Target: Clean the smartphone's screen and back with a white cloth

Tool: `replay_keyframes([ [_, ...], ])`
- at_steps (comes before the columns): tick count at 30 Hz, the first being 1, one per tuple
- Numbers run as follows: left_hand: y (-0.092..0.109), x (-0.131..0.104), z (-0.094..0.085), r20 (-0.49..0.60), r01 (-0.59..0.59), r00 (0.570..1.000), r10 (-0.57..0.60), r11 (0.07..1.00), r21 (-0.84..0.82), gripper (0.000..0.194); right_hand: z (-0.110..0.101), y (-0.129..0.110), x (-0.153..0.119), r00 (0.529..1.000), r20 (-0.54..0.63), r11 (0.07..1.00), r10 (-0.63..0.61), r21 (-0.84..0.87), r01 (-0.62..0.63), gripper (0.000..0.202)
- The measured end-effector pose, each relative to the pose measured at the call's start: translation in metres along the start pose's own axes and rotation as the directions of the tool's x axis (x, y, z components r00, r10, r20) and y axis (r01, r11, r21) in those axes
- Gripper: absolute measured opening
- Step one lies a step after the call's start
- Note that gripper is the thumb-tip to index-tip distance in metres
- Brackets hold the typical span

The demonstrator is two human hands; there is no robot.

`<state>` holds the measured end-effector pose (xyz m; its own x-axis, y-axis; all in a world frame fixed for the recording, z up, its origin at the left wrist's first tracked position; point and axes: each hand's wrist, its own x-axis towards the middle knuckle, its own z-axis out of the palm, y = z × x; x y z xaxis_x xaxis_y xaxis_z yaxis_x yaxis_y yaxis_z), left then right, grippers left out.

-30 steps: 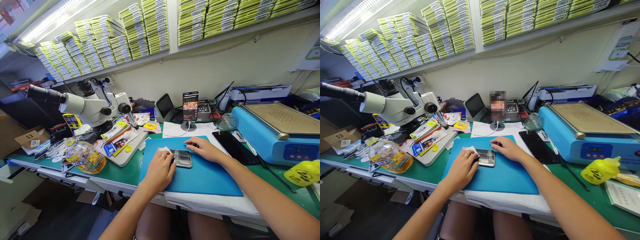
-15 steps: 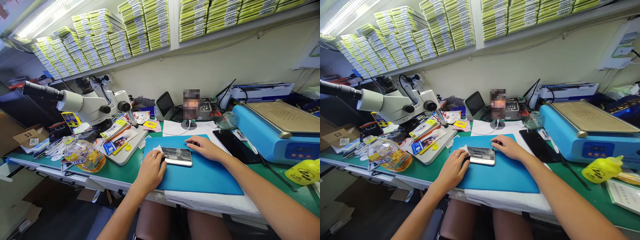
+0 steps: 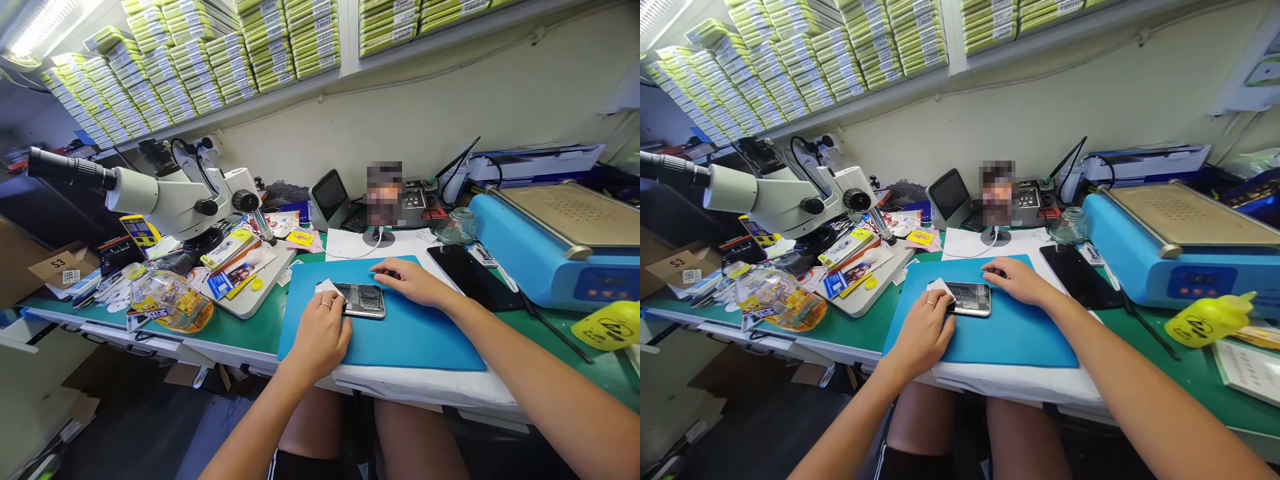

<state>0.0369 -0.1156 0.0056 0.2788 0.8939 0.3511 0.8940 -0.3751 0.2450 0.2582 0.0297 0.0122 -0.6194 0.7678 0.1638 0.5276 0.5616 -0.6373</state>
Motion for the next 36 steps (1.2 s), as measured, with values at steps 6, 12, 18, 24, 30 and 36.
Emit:
replay_keyframes([
  [6, 0.026, 0.019, 0.012, 0.018, -0.1, 0.995, 0.1, 0.995, -0.005, 0.019, 0.0, -0.001, -0.001, 1.0, -0.004, 1.0, -0.013, -0.004, 0.013, 0.046],
  [12, 0.033, 0.038, 0.022, 0.026, -0.13, 0.991, 0.129, 0.991, 0.017, 0.022, -0.003, -0.004, -0.004, 1.0, 0.016, 1.0, -0.023, 0.015, 0.023, 0.044],
  [18, 0.014, 0.024, 0.013, 0.026, -0.083, 0.996, 0.081, 0.995, 0.047, 0.023, -0.006, -0.006, -0.01, 0.995, 0.099, 0.999, -0.027, -0.017, 0.029, 0.052],
  [24, 0.012, 0.006, 0.002, 0.049, -0.042, 0.998, 0.039, 0.998, 0.049, 0.028, -0.008, -0.013, -0.018, 0.974, 0.225, 0.998, -0.021, -0.056, 0.035, 0.081],
  [30, 0.027, 0.035, 0.014, 0.139, -0.166, 0.978, 0.157, 0.985, 0.053, 0.029, -0.008, -0.015, -0.019, 0.963, 0.266, 0.993, -0.034, -0.097, 0.062, 0.077],
  [36, 0.024, 0.048, 0.02, 0.107, -0.148, 0.984, 0.139, 0.986, 0.072, 0.033, -0.006, -0.012, -0.022, 0.967, 0.252, 0.992, -0.03, -0.113, 0.061, 0.063],
])
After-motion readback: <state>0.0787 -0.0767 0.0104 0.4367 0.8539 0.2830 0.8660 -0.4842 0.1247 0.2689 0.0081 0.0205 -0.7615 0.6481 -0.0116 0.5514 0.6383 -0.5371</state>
